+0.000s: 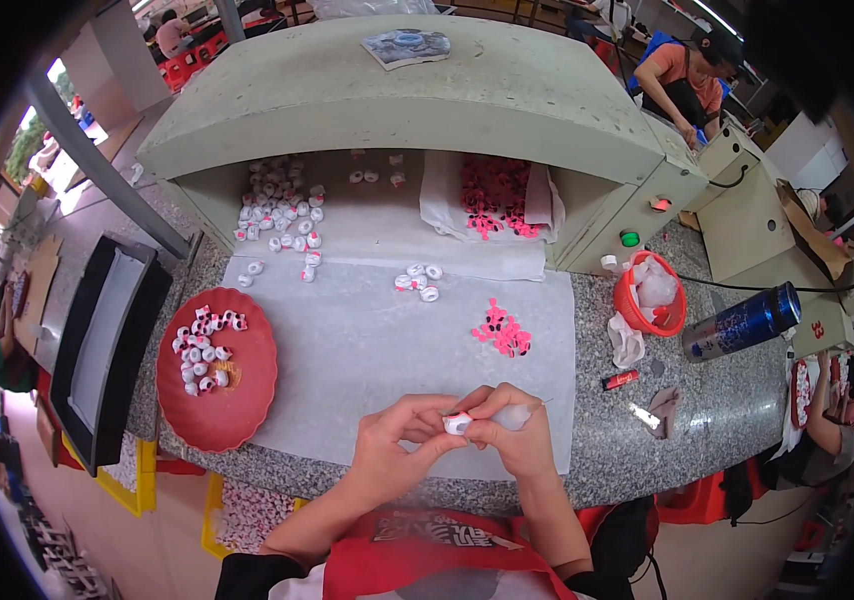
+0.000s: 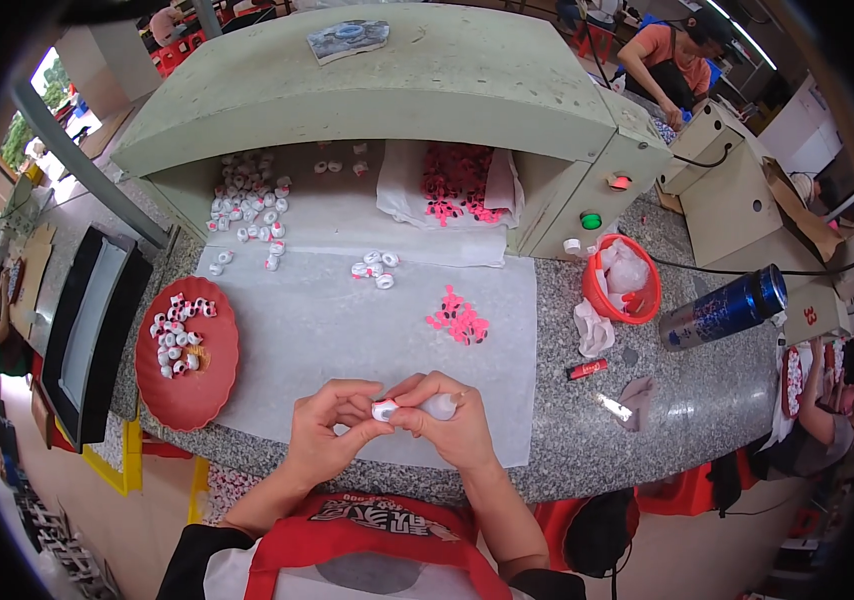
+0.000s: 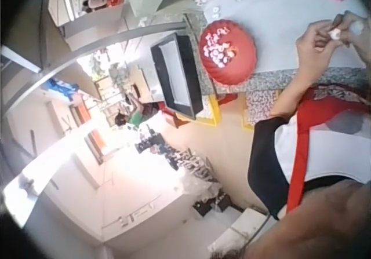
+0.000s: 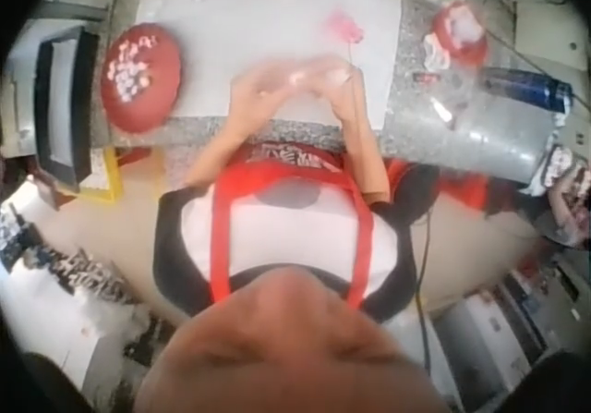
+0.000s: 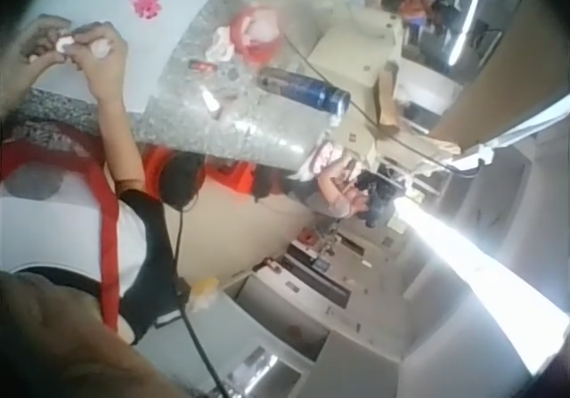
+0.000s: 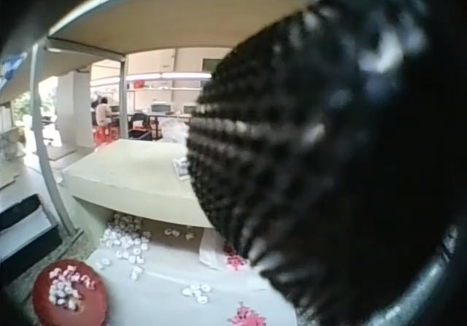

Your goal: Apply glue to small white toy components and attach pink bow pieces to assemble characters.

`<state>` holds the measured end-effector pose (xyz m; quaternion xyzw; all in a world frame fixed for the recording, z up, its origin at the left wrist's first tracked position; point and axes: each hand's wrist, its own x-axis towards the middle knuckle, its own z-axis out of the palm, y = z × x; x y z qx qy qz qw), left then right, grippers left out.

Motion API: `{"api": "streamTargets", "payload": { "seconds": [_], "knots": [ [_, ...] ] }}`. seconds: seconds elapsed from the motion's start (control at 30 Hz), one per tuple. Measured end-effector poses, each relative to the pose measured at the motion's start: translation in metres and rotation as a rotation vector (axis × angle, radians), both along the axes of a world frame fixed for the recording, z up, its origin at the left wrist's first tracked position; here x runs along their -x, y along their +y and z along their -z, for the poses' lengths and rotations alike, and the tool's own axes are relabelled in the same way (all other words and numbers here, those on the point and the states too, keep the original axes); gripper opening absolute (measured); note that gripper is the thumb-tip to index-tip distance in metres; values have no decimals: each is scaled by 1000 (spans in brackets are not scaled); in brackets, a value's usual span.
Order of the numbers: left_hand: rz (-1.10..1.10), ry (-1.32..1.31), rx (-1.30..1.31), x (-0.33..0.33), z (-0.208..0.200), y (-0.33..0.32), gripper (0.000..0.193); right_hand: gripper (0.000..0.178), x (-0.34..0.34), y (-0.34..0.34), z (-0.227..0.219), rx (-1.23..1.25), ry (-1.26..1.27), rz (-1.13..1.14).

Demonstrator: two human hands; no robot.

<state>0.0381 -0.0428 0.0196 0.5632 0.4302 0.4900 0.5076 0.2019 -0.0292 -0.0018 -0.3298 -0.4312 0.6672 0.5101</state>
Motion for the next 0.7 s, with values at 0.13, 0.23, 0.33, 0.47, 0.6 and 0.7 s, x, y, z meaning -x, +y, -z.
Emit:
{"api": "streamTargets", "payload": {
  "seconds": [0.13,0.23,0.33,0.47,0.6,0.7],
  "knots": [
    [18,50,-65,3,7,3,28,12,6,0,-1,84,-38,38],
    [2,-82,37,6,20,0,25,11,16,-1,9,78,44,62],
    [-40,-166,154,11,32,3,23,11,29,3,27,156,-52,97],
    [-220,15,180,38,44,7,19,11,49,6,27,166,-177,184],
    [-787,505,-35,121,41,26,27,10,39,12,24,136,-249,231],
    [-947,1039,-367,118,29,55,32,14,33,13,29,81,-319,246]
  ]
}}
